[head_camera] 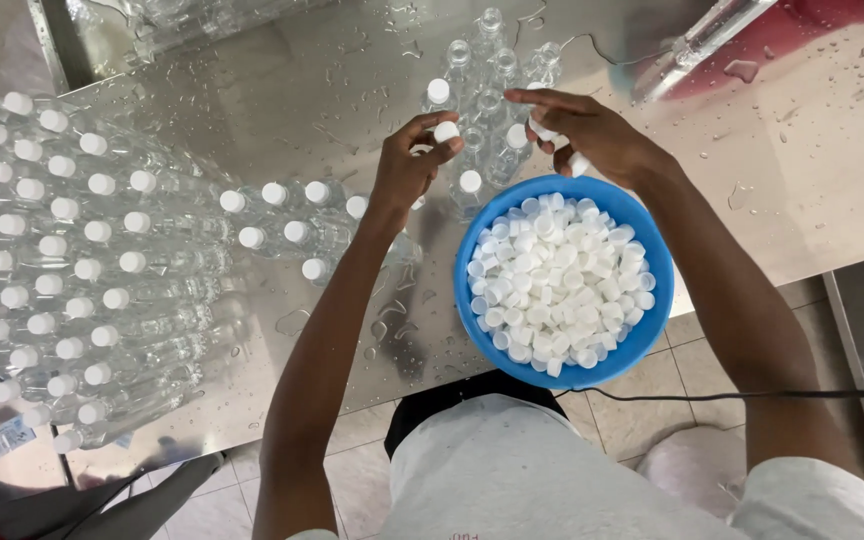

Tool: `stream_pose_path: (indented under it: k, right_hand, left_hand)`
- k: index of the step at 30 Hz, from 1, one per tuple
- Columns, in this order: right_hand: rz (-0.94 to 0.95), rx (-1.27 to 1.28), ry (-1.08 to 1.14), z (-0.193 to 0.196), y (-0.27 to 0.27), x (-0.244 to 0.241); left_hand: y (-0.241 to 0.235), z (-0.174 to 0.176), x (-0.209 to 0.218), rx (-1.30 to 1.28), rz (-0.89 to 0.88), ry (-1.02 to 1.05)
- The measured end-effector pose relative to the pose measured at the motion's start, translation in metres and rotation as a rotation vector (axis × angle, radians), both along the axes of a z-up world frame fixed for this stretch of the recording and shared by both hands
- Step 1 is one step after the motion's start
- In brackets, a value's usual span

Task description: Manually capping water bottles and organizing them into groups on a stainless steel production table.

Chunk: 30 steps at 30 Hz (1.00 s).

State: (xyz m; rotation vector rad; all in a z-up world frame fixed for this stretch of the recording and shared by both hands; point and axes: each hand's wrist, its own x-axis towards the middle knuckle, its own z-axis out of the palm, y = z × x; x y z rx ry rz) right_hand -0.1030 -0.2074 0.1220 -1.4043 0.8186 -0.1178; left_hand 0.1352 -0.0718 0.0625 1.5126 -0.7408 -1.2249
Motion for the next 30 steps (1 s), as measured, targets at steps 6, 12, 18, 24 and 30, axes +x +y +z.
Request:
stream_pose_path:
  k: [6,12,18,24,30]
  right_hand:
    - [0.022,-0.204,0.143,-0.010,-0.030,0.036]
    - [0.230,-0.912,0.103,-0.096,-0.074,0.052]
    - [0.397,-1.219,0.214,-0.115,-0.089,0.063]
    - [0.561,-1.154,0.320,-0.101,-0.094,0.070]
    - [0.687,-0.838,0.338,-0.077,-0.104,0.083]
  left_hand:
    - [-0.029,-0.037,0.002,0.068,-0.164,-0.059]
    - [-0.041,-0.047,0.001,0.088,-0.277,-0.102]
    - [-0.047,-0.055,0.008,0.164,-0.328,-0.104]
    - [-0.048,-0.044,0.009,0.188,-0.395,-0.030]
    - [-0.058,-0.069,0.011,0.143,-0.403,-0.064]
